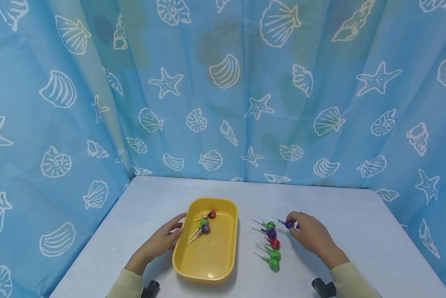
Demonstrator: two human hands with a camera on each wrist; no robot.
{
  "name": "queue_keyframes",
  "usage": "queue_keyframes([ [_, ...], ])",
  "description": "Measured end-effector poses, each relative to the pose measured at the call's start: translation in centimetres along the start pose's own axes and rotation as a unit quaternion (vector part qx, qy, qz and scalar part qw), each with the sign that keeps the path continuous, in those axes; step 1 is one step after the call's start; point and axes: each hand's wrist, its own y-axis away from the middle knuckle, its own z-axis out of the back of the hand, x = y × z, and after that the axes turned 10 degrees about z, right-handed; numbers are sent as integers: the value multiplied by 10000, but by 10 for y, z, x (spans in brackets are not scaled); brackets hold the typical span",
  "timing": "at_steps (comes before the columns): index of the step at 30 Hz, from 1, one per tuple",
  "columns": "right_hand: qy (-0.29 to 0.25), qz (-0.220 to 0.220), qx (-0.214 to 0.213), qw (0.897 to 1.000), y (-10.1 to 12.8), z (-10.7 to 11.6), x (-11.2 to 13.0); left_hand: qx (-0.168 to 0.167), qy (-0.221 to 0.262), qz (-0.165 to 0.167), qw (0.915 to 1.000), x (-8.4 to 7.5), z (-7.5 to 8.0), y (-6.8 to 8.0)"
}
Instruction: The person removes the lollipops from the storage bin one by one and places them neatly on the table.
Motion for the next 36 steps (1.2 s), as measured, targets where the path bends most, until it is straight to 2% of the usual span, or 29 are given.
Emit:
queue_keyframes([
  [15,-130,-208,243,9994,12,-9,-14,-56,-42,58,10000,-1,0,2],
  [26,-15,-402,435,9982,15,-11,-19,-94,-41,127,9999,-2,-2,3],
  [36,-137,-402,464,9980,14,-17,-24,-76,-50,8,10000,-3,-1,3],
])
